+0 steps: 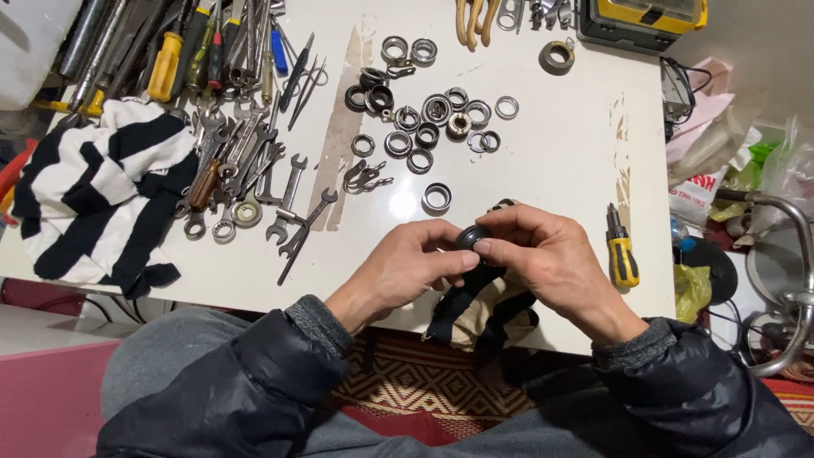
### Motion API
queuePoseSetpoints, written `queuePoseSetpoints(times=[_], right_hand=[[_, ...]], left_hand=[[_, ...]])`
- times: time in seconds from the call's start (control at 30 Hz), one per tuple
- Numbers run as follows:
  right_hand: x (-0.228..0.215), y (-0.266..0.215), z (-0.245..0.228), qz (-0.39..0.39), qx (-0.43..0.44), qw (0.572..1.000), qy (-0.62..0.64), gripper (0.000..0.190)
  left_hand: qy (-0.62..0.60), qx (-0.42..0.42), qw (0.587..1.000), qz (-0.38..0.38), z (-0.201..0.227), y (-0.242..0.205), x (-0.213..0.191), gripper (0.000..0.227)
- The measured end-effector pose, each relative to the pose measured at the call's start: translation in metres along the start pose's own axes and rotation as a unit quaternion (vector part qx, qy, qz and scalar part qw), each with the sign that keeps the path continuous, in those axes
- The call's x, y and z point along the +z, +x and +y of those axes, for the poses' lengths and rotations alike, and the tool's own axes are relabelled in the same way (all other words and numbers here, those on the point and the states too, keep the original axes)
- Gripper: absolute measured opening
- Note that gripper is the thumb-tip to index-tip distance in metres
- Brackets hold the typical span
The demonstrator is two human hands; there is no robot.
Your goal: Cleaning bicycle bearing races using a cloth on a workbench
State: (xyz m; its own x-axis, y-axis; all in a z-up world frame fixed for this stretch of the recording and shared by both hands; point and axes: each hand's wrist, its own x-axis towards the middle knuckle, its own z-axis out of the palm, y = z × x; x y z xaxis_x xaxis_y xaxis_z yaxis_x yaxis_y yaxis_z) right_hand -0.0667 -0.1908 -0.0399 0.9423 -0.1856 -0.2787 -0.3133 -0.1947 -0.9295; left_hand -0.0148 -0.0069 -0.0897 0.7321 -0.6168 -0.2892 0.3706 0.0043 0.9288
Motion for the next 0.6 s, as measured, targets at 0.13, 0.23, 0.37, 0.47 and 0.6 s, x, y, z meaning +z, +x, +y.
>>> queuePoseSetpoints(times=[0.13, 0.23, 0.37, 0.47, 0.6], right_hand=[[-0.007, -0.004, 0.001, -0.007, 0.011, 0.999, 0.038, 0.032], [-0.016, -0.006, -0.003, -0.001, -0.012, 1.0, -0.002, 0.036], [-0.019, -0.012, -0.007, -0.021, -0.049, 0.9, -0.432, 0.047], [-0.022, -0.004, 0.029, -0.068, -0.034, 0.824, -0.562, 0.043], [-0.033, 0.011, 0.056, -0.056, -0.043, 0.827, -0.558, 0.021]], left_hand=[[-0.021, 0.011, 1.0, 0.004, 0.004, 0.001, 0.001, 0.032], [-0.028, 0.019, 0.999, 0.017, 0.015, -0.003, 0.003, 0.031], [-0.012, 0.032, 0.998, 0.05, 0.017, -0.004, 0.007, 0.028], [0.02, 0.039, 0.997, 0.057, 0.016, -0.003, 0.009, 0.026], [0.065, 0.048, 0.994, 0.068, 0.013, 0.001, 0.011, 0.024]])
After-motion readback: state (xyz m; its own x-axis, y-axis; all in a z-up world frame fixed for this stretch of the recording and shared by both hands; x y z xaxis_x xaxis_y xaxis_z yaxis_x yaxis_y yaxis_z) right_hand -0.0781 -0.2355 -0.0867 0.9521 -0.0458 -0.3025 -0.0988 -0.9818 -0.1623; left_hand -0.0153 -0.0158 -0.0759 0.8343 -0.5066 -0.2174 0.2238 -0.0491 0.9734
